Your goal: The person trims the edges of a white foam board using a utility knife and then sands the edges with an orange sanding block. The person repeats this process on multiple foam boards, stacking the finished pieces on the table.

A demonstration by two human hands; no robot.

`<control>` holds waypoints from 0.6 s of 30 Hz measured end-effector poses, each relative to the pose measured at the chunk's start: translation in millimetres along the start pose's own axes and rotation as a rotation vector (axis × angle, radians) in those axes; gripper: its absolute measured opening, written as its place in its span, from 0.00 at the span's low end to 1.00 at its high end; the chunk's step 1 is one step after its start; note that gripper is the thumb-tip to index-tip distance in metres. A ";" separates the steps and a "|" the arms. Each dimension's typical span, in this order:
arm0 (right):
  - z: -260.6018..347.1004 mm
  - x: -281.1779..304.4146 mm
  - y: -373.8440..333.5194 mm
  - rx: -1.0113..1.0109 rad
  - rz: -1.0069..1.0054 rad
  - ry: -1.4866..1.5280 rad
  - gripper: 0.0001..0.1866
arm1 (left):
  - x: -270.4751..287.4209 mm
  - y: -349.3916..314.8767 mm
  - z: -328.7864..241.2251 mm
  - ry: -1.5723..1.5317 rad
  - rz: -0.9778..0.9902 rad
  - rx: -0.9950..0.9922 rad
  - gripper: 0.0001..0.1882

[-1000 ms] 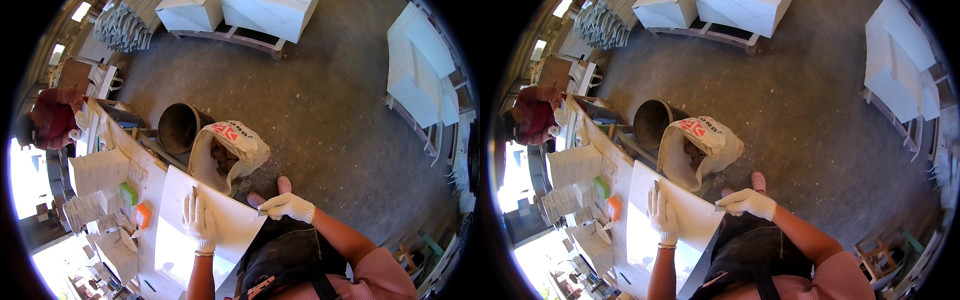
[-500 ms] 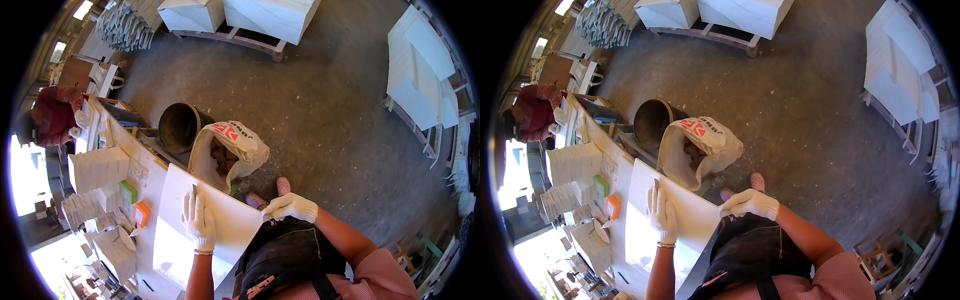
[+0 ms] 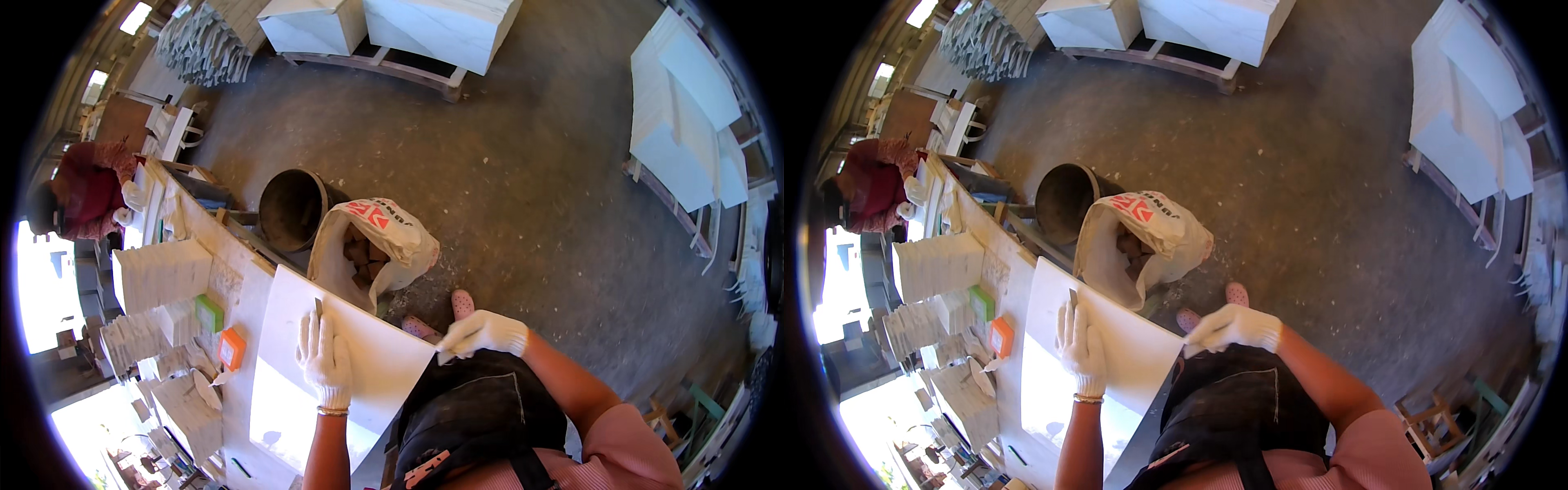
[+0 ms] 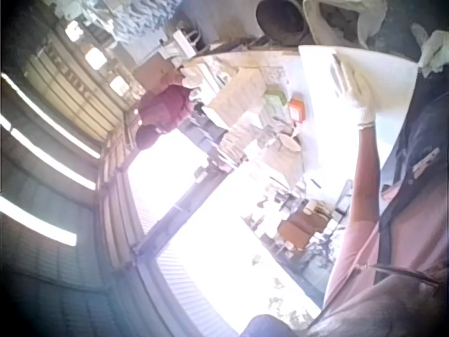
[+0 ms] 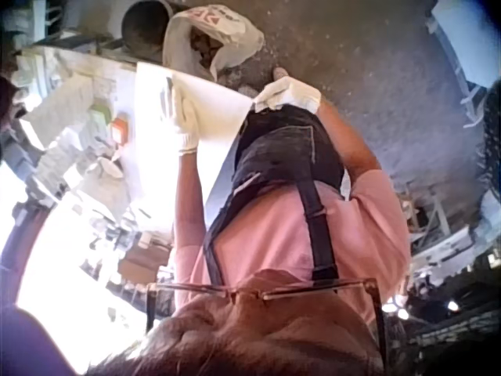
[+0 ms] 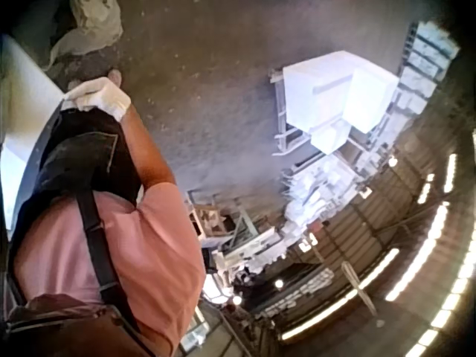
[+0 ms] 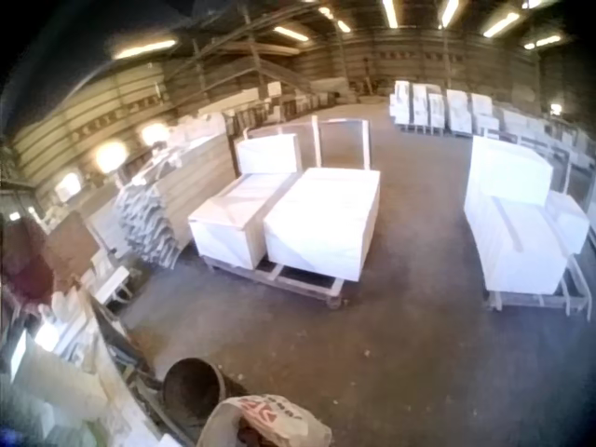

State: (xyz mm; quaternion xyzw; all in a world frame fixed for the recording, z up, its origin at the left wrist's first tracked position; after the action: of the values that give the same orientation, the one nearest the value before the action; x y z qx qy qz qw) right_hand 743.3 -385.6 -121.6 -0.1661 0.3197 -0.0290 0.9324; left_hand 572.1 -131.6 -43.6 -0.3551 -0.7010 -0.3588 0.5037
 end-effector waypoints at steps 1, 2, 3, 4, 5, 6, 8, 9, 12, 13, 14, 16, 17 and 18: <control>1.6 3.2 -8.4 -0.008 -0.059 -0.001 0.17 | -0.2 -0.2 -0.7 0.002 0.006 0.002 0.22; 2.8 5.8 -14.8 -0.017 -0.117 -0.001 0.17 | 0.4 -0.7 -0.9 0.005 0.006 0.008 0.21; 3.2 7.6 -17.3 -0.025 -0.175 -0.002 0.17 | 1.5 -1.4 -1.0 0.009 0.007 0.015 0.21; 7.9 7.9 -13.2 0.019 -0.229 -0.009 0.18 | 1.6 -0.2 -2.6 0.009 0.007 0.014 0.21; 15.9 6.7 -2.9 0.068 -0.284 -0.014 0.18 | 1.3 1.5 -4.0 0.013 0.007 0.010 0.21; 21.7 4.7 4.3 0.117 -0.340 -0.019 0.18 | 0.0 2.6 -5.1 0.017 0.006 0.005 0.21; 20.2 -8.7 15.9 0.126 -0.329 0.085 0.19 | -0.3 1.1 -0.5 0.017 0.007 -0.003 0.21; 17.7 -15.6 19.6 0.133 -0.324 0.137 0.20 | -1.7 -1.1 2.5 0.010 0.006 -0.007 0.21; -3.4 -23.9 9.8 0.199 -0.373 0.291 0.11 | -0.1 0.3 0.7 0.015 0.008 -0.009 0.21; -16.6 -23.5 0.9 0.217 -0.368 0.392 0.09 | 0.8 -0.3 0.4 0.027 0.014 -0.006 0.21; -32.0 -23.4 -6.3 0.240 -0.364 0.497 0.07 | 0.9 -0.2 1.0 0.008 0.005 -0.017 0.21; -52.6 -24.2 -9.9 0.286 -0.388 0.549 0.06 | -1.0 0.1 2.5 -0.033 -0.009 -0.044 0.22; -58.7 -27.1 -11.0 0.243 -0.439 0.563 0.06 | -0.5 -0.9 2.8 -0.026 0.002 -0.039 0.22; -64.9 -30.7 -12.0 0.199 -0.490 0.577 0.06 | 1.6 -2.5 2.6 -0.019 0.012 -0.033 0.22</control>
State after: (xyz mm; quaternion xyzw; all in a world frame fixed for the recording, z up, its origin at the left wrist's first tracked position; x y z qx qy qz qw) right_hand 680.2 -410.9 -147.7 -0.1312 0.5153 -0.3273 0.7811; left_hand 568.3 -130.4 -43.1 -0.3710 -0.6978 -0.3637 0.4932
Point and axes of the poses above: each hand's wrist, its own y-axis towards the middle knuckle, its own x-axis out of the back of the hand, z = x × y, the point moved 3 cm from there along y, towards the middle knuckle, and after that the axes turned 4 degrees about z, right-handed, at the moved point
